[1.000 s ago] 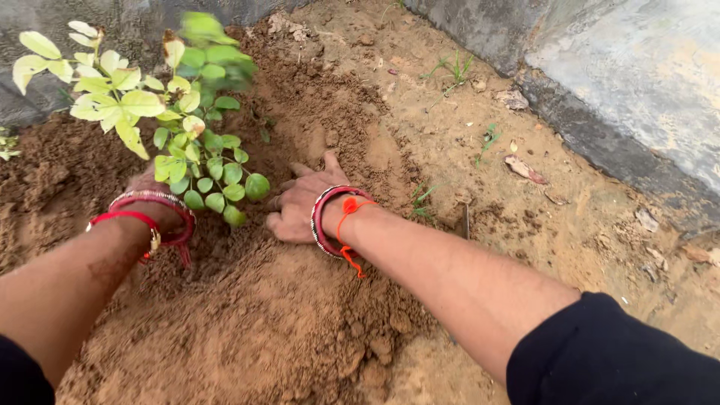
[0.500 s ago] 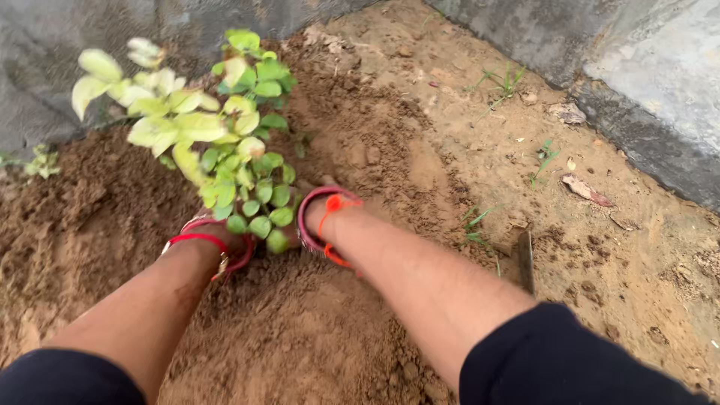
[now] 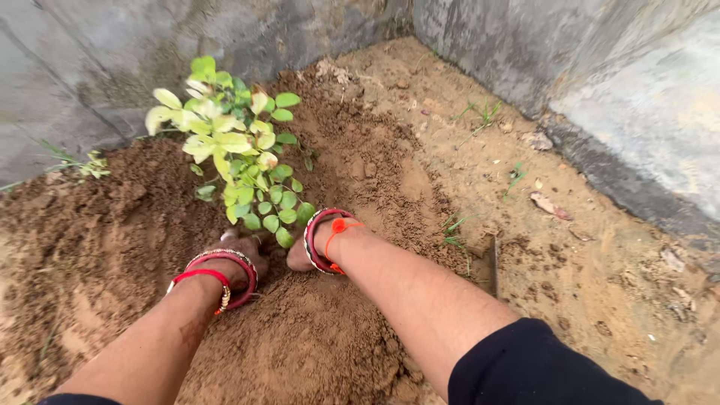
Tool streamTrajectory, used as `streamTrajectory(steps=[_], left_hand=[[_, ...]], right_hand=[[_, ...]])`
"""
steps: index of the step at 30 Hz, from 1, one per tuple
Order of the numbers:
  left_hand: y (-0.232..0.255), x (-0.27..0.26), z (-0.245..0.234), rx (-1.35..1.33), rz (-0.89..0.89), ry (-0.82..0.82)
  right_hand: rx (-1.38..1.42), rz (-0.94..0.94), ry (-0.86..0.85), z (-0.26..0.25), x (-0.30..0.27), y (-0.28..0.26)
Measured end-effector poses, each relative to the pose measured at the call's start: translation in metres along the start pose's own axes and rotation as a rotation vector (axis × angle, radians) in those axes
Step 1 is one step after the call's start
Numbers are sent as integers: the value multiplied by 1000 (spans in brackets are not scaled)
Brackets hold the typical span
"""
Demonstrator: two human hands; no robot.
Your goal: The person plants a rose bush by digging a hole in the dirt, placing the plant, and then pouring water from a plastic container over the roots and soil.
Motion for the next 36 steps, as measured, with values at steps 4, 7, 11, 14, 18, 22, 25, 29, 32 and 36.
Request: streamTrajectory(steps=[4, 7, 11, 14, 18, 22, 25, 29, 32, 36], left_hand=[[3, -19, 2, 18, 118, -126], [7, -52, -19, -45, 79, -148], [29, -103, -69, 6, 71, 2], [29, -142, -90, 60, 24, -22], [29, -192, -128, 199, 133, 150], [0, -245, -154, 22, 54, 25], [-35, -283, -162, 33, 85, 59], [-98, -325, -171, 147, 186, 5], [-155, -342, -180, 334, 230, -10], [-245, -372, -197, 191, 189, 85]], right_hand=[[-97, 14, -27, -8, -22, -6], [-102, -35, -12, -22, -42, -20], [-69, 6, 13, -42, -63, -20], [-285, -102, 27, -65, -69, -26], [13, 87, 71, -110, -93, -39], [-66, -14, 151, -144, -120, -97], [-162, -37, 97, -157, -133, -149], [-313, -116, 173, -203, -151, -239], [-410, -136, 197, -239, -167, -313], [-468, -285, 297, -283, -175, -427]])
Point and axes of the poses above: each hand's wrist, its own x-axis towards the middle knuckle, its own z-axis out of the palm, y = z × x, the point moved 6 cm from there along x, towards the middle knuckle, and after that the axes turned 3 degrees about -x, right-handed, at the moved point
